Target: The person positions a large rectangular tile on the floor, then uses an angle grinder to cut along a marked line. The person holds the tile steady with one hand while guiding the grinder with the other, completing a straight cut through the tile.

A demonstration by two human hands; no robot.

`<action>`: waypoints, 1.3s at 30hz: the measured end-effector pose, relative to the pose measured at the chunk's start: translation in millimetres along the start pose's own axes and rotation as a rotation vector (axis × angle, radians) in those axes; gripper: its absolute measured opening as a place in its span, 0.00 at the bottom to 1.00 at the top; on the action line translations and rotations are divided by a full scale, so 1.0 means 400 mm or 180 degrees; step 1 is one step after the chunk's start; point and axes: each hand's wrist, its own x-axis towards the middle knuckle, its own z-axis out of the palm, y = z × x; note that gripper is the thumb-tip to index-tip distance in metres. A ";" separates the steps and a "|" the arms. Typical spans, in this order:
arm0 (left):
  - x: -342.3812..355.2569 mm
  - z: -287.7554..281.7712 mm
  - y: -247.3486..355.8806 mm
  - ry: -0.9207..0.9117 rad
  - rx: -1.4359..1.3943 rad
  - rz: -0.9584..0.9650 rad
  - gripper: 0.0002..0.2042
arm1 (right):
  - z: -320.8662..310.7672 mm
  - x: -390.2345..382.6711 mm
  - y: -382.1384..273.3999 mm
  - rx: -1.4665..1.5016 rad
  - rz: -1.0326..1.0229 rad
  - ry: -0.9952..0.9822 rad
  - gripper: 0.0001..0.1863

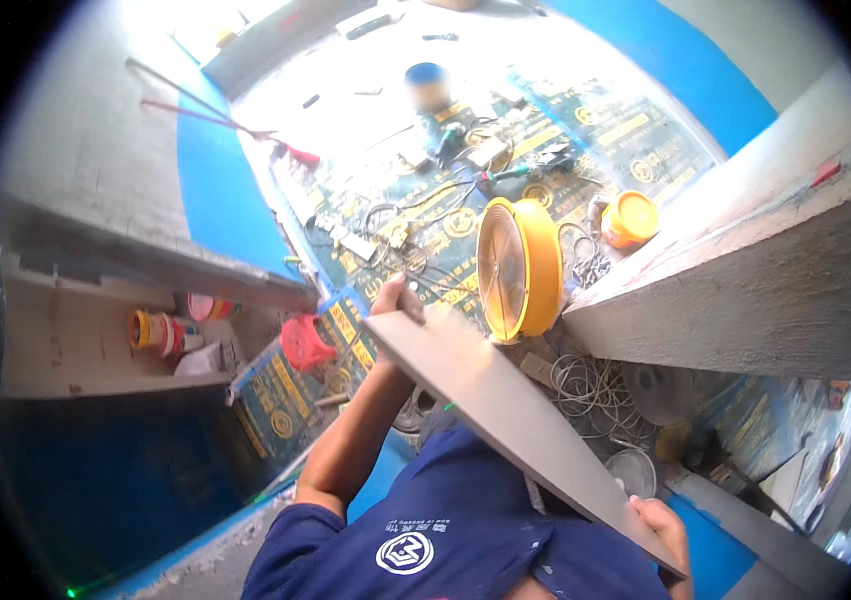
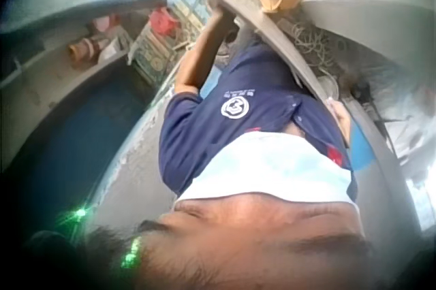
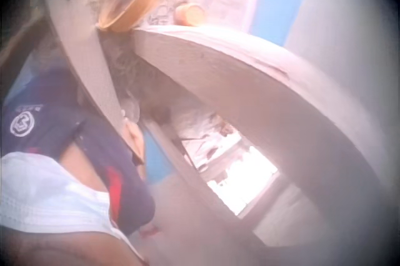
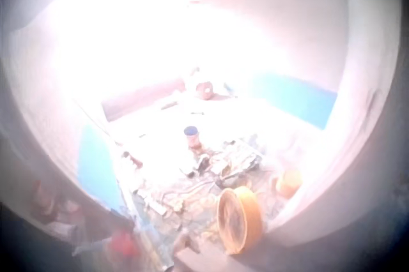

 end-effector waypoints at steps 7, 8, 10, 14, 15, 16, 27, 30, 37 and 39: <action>0.125 -0.014 0.037 0.0177 -0.0372 0.0031 0.19 | 0.001 0.108 -0.068 -0.1276 0.0472 0.0146 0.23; 0.157 -0.022 0.044 0.0129 -0.0357 0.0012 0.19 | 0.014 0.105 -0.084 -0.1365 0.0371 0.0128 0.23; 0.231 -0.056 0.055 0.0037 -0.0331 -0.0031 0.18 | 0.052 0.091 -0.111 -0.1409 0.0107 0.0111 0.22; 0.379 -0.128 0.124 0.0027 -0.0485 -0.0090 0.19 | 0.259 0.014 -0.223 -0.0646 -0.0272 0.0044 0.17; 0.420 -0.144 0.155 0.0081 -0.0427 -0.0166 0.19 | 0.339 -0.004 -0.259 -0.0297 -0.0301 0.0051 0.15; 0.478 -0.172 0.174 0.0061 -0.0353 -0.0137 0.20 | 0.389 0.016 -0.274 -0.0541 -0.0080 0.0146 0.16; 0.867 -0.349 0.610 -0.0133 -0.0485 0.0090 0.20 | 0.871 0.116 -0.546 -0.2202 0.0716 0.0501 0.25; 0.919 -0.368 0.722 -0.0263 -0.0515 0.0276 0.22 | 0.950 0.145 -0.602 -0.1912 0.0629 0.0168 0.28; 0.982 -0.311 0.910 -0.0332 -0.0426 0.1013 0.19 | 1.000 0.357 -0.686 -0.2184 0.0115 0.0129 0.29; 1.018 -0.298 0.947 -0.0502 -0.0418 0.0938 0.17 | 1.016 0.397 -0.736 -0.2529 -0.0061 0.0213 0.28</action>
